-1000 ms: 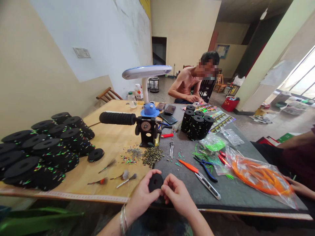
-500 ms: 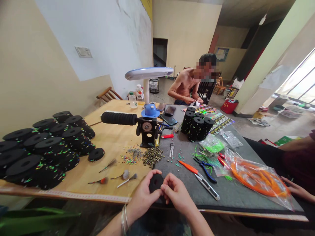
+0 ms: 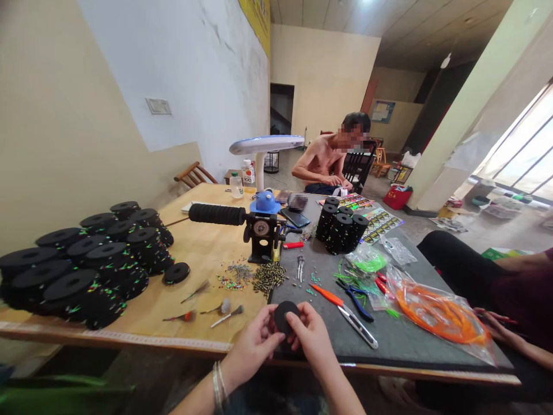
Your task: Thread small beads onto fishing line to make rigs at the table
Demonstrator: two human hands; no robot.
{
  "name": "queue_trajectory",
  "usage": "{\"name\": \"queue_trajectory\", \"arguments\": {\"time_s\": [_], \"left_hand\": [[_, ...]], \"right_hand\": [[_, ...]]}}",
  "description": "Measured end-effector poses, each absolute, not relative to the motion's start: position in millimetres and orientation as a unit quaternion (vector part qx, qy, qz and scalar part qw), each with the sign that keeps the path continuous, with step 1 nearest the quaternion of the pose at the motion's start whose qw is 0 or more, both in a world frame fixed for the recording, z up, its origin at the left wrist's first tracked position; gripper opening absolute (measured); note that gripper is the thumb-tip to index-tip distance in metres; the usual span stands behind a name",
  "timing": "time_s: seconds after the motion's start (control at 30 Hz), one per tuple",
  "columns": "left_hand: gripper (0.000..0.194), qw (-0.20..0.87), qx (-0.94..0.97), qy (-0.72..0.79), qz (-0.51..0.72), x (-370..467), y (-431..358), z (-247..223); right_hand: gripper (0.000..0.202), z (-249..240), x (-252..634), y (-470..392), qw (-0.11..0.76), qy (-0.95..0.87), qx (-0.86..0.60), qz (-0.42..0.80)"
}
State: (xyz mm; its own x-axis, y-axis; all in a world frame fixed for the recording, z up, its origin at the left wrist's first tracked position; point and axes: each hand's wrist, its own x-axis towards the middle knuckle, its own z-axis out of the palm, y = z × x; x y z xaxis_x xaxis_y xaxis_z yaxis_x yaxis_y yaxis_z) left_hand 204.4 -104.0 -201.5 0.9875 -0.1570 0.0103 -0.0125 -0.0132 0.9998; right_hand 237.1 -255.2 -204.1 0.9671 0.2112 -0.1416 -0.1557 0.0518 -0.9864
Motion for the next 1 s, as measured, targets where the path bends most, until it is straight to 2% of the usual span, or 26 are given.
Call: {"name": "queue_trajectory", "arguments": {"time_s": [0.03,0.07,0.13,0.27,0.37,0.5,0.6,0.77,1.0], "left_hand": [[0.018,0.679,0.729,-0.07,-0.048,204,-100,-200],[0.015,0.656,0.749,-0.079,-0.039,204,-96,-197],[0.025,0.622,0.778,-0.087,-0.015,201,-88,-192],[0.03,0.615,0.786,-0.053,0.026,193,-73,-185],[0.032,0.643,0.765,-0.01,0.043,185,-70,-188],[0.037,0.698,0.715,0.02,-0.016,173,-79,-194],[0.038,0.739,0.671,0.031,-0.044,167,-88,-197],[0.055,0.779,0.625,0.036,-0.038,165,-93,-194],[0.053,0.848,0.499,0.137,-0.118,165,-92,-196]], "right_hand": [[0.041,-202,236,-256,0.742,0.003,-0.659,0.123],[0.042,-200,234,-258,0.759,0.027,-0.639,0.121],[0.043,-196,230,-260,0.783,0.066,-0.606,0.121],[0.041,-191,225,-264,0.806,0.112,-0.569,0.121],[0.04,-190,221,-265,0.821,0.147,-0.54,0.113],[0.044,-188,214,-264,0.834,0.17,-0.516,0.096],[0.045,-188,205,-262,0.815,0.123,-0.559,0.088],[0.04,-190,190,-256,0.743,0.01,-0.666,0.065],[0.044,-197,177,-249,0.763,0.032,-0.641,0.083]]}}
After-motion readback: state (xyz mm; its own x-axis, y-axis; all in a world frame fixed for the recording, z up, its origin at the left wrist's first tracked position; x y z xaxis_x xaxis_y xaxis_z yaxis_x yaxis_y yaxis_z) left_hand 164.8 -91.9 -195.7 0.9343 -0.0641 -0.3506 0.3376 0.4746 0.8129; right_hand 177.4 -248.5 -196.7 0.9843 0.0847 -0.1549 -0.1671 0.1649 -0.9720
